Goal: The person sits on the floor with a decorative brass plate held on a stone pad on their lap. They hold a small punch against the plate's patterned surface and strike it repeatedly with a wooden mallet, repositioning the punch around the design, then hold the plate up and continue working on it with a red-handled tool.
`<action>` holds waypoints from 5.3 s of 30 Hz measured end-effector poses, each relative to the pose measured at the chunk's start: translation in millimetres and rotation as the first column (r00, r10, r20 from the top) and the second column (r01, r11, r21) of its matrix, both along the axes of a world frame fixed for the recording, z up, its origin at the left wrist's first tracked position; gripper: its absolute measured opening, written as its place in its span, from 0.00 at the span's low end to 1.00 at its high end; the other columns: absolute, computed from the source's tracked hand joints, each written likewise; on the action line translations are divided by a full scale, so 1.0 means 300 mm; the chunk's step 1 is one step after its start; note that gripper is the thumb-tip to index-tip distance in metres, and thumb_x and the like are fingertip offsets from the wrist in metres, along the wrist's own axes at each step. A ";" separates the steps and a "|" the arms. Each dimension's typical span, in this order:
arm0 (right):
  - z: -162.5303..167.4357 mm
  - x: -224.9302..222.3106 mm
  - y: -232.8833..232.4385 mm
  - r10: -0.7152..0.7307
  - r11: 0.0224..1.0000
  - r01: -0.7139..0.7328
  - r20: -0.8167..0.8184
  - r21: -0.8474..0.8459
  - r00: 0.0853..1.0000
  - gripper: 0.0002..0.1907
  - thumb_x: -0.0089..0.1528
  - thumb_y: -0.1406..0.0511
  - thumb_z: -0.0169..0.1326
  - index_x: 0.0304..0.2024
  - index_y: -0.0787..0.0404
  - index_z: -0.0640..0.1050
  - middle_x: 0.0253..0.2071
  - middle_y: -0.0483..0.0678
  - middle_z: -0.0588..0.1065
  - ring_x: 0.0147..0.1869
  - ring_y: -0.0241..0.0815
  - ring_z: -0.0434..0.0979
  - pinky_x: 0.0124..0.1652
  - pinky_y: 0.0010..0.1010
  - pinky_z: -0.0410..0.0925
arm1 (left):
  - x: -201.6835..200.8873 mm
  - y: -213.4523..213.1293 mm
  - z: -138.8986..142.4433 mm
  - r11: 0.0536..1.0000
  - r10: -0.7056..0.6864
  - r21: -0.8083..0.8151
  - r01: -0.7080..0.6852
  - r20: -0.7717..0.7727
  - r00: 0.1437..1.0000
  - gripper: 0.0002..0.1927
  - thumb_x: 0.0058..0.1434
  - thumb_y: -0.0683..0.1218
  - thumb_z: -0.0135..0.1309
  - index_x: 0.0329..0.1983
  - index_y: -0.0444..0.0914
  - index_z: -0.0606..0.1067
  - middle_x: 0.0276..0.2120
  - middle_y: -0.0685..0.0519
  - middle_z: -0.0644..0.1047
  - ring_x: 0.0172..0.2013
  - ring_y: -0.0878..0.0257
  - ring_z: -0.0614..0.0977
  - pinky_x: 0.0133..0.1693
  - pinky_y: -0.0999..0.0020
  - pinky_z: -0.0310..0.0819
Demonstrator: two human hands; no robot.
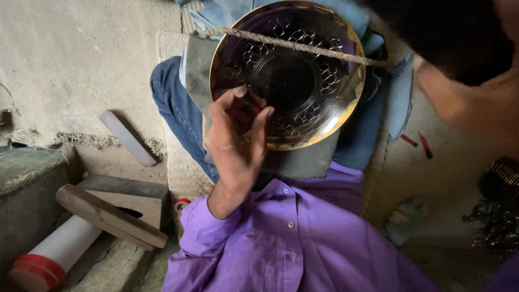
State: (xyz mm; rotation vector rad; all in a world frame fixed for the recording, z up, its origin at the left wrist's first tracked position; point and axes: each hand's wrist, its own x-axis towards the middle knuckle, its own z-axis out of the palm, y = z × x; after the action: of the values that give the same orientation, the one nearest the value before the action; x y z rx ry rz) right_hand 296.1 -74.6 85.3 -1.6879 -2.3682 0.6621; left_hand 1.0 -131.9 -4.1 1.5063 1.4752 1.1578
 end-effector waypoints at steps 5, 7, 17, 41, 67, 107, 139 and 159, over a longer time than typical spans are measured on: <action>0.062 -0.042 0.040 0.341 0.939 -0.332 0.340 -0.085 0.877 0.41 0.58 0.72 0.65 0.70 0.44 0.66 0.34 0.44 0.75 0.31 0.37 0.75 0.33 0.28 0.72 | 0.001 0.003 0.006 0.999 -0.003 -0.048 0.005 0.030 1.000 0.21 0.70 0.35 0.62 0.61 0.32 0.66 0.44 0.47 0.82 0.44 0.64 0.87 0.47 0.72 0.83; 0.090 -0.082 0.061 0.386 0.921 -0.380 0.348 -0.087 0.855 0.47 0.53 0.73 0.65 0.73 0.43 0.64 0.33 0.45 0.74 0.27 0.37 0.73 0.29 0.30 0.70 | -0.002 0.007 0.010 0.998 -0.007 -0.058 0.006 -0.027 1.000 0.22 0.68 0.35 0.63 0.59 0.32 0.66 0.43 0.48 0.83 0.43 0.64 0.88 0.46 0.72 0.82; 0.070 -0.069 -0.013 0.199 0.968 -0.122 0.370 -0.221 0.907 0.52 0.52 0.73 0.66 0.76 0.44 0.61 0.32 0.48 0.73 0.28 0.40 0.75 0.31 0.31 0.71 | -0.031 0.069 0.053 0.980 -0.153 -0.101 0.171 0.169 0.974 0.23 0.71 0.34 0.60 0.65 0.33 0.67 0.48 0.46 0.83 0.47 0.65 0.85 0.51 0.71 0.81; -0.454 -0.042 -0.771 -0.538 0.688 0.724 -0.697 -0.039 0.473 0.49 0.68 0.76 0.68 0.78 0.60 0.49 0.44 0.52 0.74 0.46 0.40 0.76 0.50 0.32 0.73 | -0.024 0.403 -0.003 0.145 -0.988 0.098 0.985 -0.034 0.149 0.34 0.55 0.35 0.61 0.67 0.38 0.72 0.56 0.45 0.80 0.46 0.50 0.86 0.43 0.60 0.80; -0.058 -0.024 -0.151 0.022 0.973 0.039 0.260 -0.227 0.965 0.48 0.55 0.70 0.69 0.74 0.47 0.63 0.38 0.50 0.77 0.33 0.43 0.78 0.35 0.34 0.75 | -0.050 0.110 0.072 0.926 -0.375 -0.069 0.370 -0.080 0.923 0.25 0.66 0.32 0.56 0.66 0.40 0.71 0.48 0.50 0.84 0.45 0.57 0.89 0.49 0.68 0.82; 0.054 -0.067 0.037 0.147 0.989 -0.147 0.054 -0.016 0.988 0.50 0.51 0.75 0.66 0.75 0.59 0.63 0.41 0.58 0.77 0.39 0.49 0.81 0.37 0.36 0.73 | -0.056 0.112 0.067 0.951 -0.308 -0.057 0.303 -0.126 0.943 0.23 0.67 0.38 0.63 0.63 0.41 0.72 0.46 0.50 0.83 0.43 0.59 0.87 0.43 0.68 0.80; -0.399 -0.034 -0.523 -0.389 0.886 0.431 -0.234 0.171 0.891 0.44 0.57 0.77 0.63 0.74 0.65 0.60 0.45 0.59 0.77 0.44 0.47 0.81 0.46 0.38 0.74 | -0.067 0.345 0.033 0.452 -0.883 0.127 0.883 -0.076 0.463 0.24 0.63 0.39 0.61 0.64 0.36 0.74 0.57 0.45 0.80 0.55 0.48 0.83 0.54 0.58 0.80; -0.609 -0.120 -0.806 -0.384 0.790 0.518 -0.395 0.328 0.835 0.60 0.59 0.81 0.61 0.79 0.42 0.42 0.48 0.56 0.75 0.46 0.45 0.77 0.45 0.35 0.74 | 0.018 0.443 0.013 -0.059 -0.998 -0.011 0.998 -0.037 -0.059 0.29 0.57 0.38 0.60 0.64 0.44 0.75 0.48 0.50 0.84 0.40 0.58 0.87 0.38 0.58 0.75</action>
State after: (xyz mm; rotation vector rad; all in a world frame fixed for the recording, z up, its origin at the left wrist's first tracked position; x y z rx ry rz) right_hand 260.1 -316.3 -97.2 -1.7068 -1.6345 0.2674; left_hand 6.5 0.8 -0.2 1.9534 -0.0733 0.0990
